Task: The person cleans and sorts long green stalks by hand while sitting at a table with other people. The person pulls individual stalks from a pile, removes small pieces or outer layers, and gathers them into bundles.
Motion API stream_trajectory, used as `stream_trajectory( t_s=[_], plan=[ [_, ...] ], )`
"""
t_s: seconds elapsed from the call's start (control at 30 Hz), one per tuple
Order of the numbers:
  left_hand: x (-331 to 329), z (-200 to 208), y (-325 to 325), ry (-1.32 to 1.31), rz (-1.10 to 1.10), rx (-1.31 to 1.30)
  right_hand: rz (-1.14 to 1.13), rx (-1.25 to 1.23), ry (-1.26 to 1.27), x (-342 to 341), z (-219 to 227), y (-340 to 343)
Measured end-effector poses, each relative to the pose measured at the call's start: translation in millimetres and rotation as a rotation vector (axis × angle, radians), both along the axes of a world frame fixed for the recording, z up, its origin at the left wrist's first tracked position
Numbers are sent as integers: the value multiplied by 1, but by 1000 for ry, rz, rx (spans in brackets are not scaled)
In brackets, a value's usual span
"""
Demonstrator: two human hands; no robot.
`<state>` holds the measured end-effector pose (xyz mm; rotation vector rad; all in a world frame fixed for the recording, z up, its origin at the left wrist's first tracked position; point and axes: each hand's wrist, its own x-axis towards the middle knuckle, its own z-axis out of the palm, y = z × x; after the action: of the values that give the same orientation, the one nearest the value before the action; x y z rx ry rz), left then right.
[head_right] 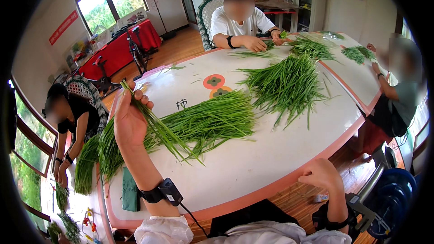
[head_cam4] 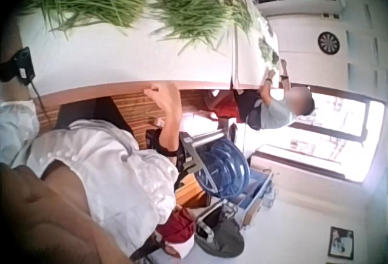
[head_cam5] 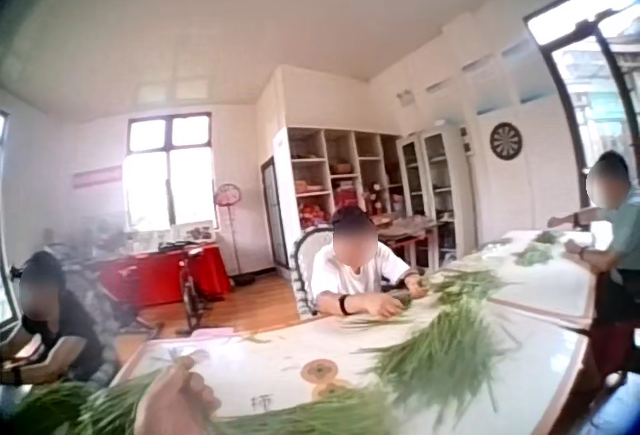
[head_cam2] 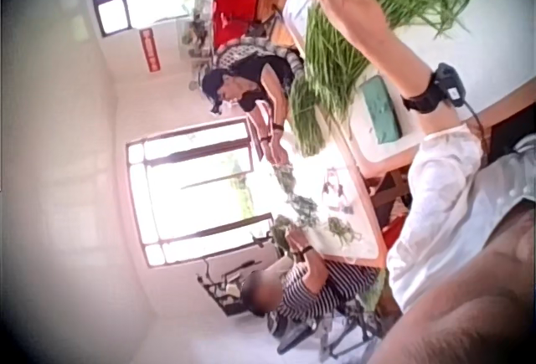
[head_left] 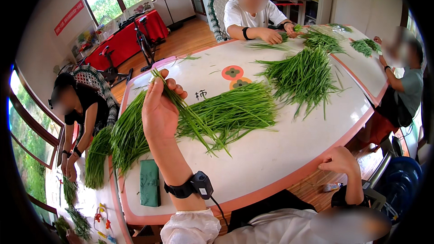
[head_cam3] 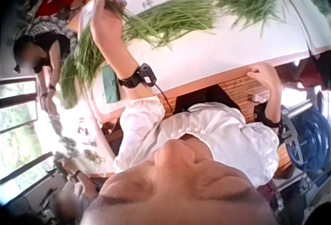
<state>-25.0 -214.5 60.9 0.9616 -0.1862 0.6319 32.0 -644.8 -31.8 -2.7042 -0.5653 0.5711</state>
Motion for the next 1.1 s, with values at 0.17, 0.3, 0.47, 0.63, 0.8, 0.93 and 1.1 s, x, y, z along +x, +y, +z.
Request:
stream_trajectory(
  t_s=[0.17,0.3,0.47,0.63,0.8,0.93,1.1],
  plan=[
    [-1,-1,1,-9,20,18,56,-73,-11,3,3,-1],
    [1,0,-5,9,40,37,102,64,12,3,9,3],
    [6,-1,-14,67,53,106,28,525,-34,20,3,56],
    [8,4,-32,129,51,194,193,561,-366,60,-41,131],
    [10,6,-38,176,32,254,227,520,-356,76,-58,152],
    [6,5,-39,186,26,245,141,558,-208,57,-21,149],
    [9,1,-46,265,-54,489,250,702,-187,34,35,150]
  ],
)
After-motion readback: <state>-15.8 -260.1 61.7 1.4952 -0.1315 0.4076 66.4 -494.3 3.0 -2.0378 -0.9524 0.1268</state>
